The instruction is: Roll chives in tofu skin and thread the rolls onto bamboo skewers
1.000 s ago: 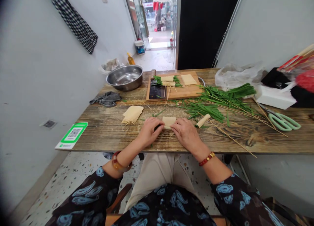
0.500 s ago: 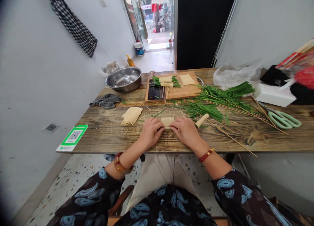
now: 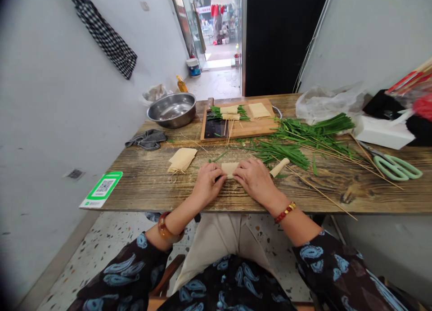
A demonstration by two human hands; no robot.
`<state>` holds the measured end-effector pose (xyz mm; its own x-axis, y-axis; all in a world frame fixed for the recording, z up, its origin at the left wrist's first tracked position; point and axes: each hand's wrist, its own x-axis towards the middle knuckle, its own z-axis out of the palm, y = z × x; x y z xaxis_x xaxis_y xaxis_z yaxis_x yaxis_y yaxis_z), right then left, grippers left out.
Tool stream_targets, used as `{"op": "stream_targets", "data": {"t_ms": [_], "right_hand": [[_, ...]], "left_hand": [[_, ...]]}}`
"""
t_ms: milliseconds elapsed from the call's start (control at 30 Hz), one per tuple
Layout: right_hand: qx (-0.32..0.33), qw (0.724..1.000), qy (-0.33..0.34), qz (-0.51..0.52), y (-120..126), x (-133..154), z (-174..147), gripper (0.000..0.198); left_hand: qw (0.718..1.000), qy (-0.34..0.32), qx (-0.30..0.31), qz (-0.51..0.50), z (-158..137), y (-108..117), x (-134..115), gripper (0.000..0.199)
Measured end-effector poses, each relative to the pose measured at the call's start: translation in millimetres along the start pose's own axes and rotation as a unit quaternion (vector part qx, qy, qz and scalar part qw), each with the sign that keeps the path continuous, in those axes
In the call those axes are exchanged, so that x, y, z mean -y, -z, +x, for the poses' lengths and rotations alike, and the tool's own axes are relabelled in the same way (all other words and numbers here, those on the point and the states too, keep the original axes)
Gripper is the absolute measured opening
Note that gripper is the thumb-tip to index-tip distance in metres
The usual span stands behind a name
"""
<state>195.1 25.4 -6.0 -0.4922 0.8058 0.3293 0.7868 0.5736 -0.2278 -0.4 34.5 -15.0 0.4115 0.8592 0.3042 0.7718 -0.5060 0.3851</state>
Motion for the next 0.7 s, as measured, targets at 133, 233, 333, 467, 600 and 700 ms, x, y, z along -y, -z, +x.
{"op": "stream_targets", "data": {"t_ms": [133,233,333,467,600,700], "right_hand": [[0.012,1.0,0.009,-0.005,0,-3,4,0.023],[0.009,1.0,0.01,-0.016,0,-4,7,0.023],[0.01,1.0,0.01,-0.02,1,-5,8,0.024],[0.017,1.0,0.005,-0.02,2,-5,9,0.025],[0.009,1.0,-0.011,-0.003,0,-4,9,0.021],[-0.013,0.999,-0.03,0.006,-2,-3,9,0.017]], "left_hand": [[1.0,0.008,-0.001,0.0,1,1,0,0.012],[1.0,0.005,0.002,0.019,2,4,-2,0.01],[0.999,-0.027,0.004,0.045,3,9,-4,0.013],[0.994,-0.074,0.026,0.072,6,12,-1,0.012],[0.994,-0.078,0.048,0.065,11,11,4,0.02],[0.996,-0.059,0.042,0.051,14,9,6,0.019]]}}
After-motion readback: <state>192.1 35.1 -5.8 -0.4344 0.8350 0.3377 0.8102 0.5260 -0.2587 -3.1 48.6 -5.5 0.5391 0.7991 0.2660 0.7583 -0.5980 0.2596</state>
